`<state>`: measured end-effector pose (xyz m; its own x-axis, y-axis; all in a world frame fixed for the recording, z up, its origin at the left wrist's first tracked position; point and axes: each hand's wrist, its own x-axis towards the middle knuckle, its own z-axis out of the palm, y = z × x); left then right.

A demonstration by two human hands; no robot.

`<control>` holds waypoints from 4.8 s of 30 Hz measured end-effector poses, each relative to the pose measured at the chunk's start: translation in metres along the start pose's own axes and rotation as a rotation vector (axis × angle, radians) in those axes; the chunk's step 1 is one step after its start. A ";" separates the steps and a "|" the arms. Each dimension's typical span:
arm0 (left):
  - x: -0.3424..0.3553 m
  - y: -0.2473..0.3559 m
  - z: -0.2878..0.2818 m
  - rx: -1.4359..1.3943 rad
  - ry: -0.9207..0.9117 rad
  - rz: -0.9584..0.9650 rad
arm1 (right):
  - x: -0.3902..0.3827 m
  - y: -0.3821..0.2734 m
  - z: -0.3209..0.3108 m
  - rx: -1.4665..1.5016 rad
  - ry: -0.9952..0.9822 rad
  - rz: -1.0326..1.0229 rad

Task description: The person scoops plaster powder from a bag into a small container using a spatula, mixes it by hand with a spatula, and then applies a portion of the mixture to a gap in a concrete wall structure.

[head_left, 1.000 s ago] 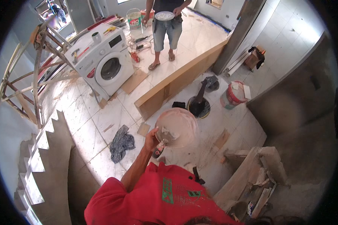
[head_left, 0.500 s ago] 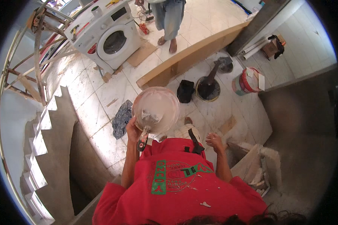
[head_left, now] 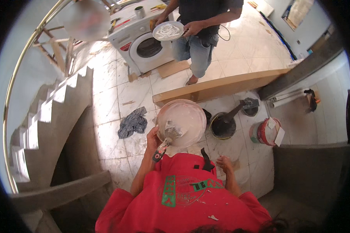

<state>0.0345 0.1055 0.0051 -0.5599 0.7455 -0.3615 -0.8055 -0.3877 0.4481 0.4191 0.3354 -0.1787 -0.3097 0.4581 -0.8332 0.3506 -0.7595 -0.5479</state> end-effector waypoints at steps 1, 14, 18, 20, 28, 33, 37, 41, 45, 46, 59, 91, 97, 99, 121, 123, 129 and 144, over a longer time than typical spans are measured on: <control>0.001 -0.006 0.002 -0.015 -0.038 0.017 | 0.007 -0.006 -0.005 0.022 0.063 0.016; -0.020 -0.041 0.022 0.051 0.038 -0.011 | 0.035 -0.014 -0.015 -0.113 -0.050 -0.045; -0.035 -0.051 0.009 -0.068 0.120 -0.029 | 0.042 0.019 -0.030 -0.854 -0.172 -0.334; -0.043 -0.053 0.005 -0.072 0.148 -0.021 | 0.051 0.038 -0.035 -1.592 -0.256 -0.693; -0.049 -0.041 0.002 0.044 0.172 0.139 | 0.086 0.050 -0.028 -0.369 -0.339 -0.089; -0.046 -0.033 0.003 -0.049 0.183 0.182 | 0.111 0.012 -0.013 -0.249 -0.155 0.090; -0.047 -0.024 0.006 0.056 0.272 0.289 | 0.131 -0.005 -0.018 -1.249 -0.297 -0.549; -0.049 -0.010 -0.006 0.038 0.310 0.287 | 0.138 -0.021 0.000 -1.411 -0.268 -0.541; -0.047 -0.005 -0.021 -0.107 0.413 0.378 | 0.111 -0.026 0.032 -0.232 -0.212 -0.027; -0.049 -0.006 -0.023 -0.110 0.354 0.379 | 0.106 -0.030 0.038 -0.281 -0.225 -0.011; -0.053 -0.025 -0.026 -0.132 0.326 0.530 | 0.153 -0.056 0.100 -0.483 -0.397 -0.118; -0.001 0.165 -0.043 0.064 0.158 0.495 | 0.172 -0.047 0.186 -0.078 -0.022 -0.275; 0.024 0.219 -0.099 0.280 0.019 0.298 | 0.168 0.107 0.232 0.324 0.142 -0.313; 0.028 0.243 -0.112 0.351 -0.049 0.248 | 0.151 0.164 0.263 0.404 0.197 -0.217; 0.140 0.273 -0.053 0.628 -0.211 -0.266 | 0.033 0.267 0.411 0.604 0.545 -0.181; 0.171 0.256 -0.044 0.496 -0.166 -0.309 | 0.053 0.217 0.394 0.565 0.600 -0.281; 0.266 0.200 0.008 0.673 -0.307 -0.235 | 0.131 0.043 0.325 0.200 0.758 -0.569; 0.508 0.009 0.184 0.585 -0.328 -0.499 | 0.248 -0.182 0.151 -0.198 0.763 -0.709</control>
<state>-0.2214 0.5800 -0.0243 -0.0064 0.9100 -0.4146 -0.6628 0.3066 0.6832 0.1448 0.5180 -0.2746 0.1126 0.9879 -0.1067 0.4663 -0.1474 -0.8723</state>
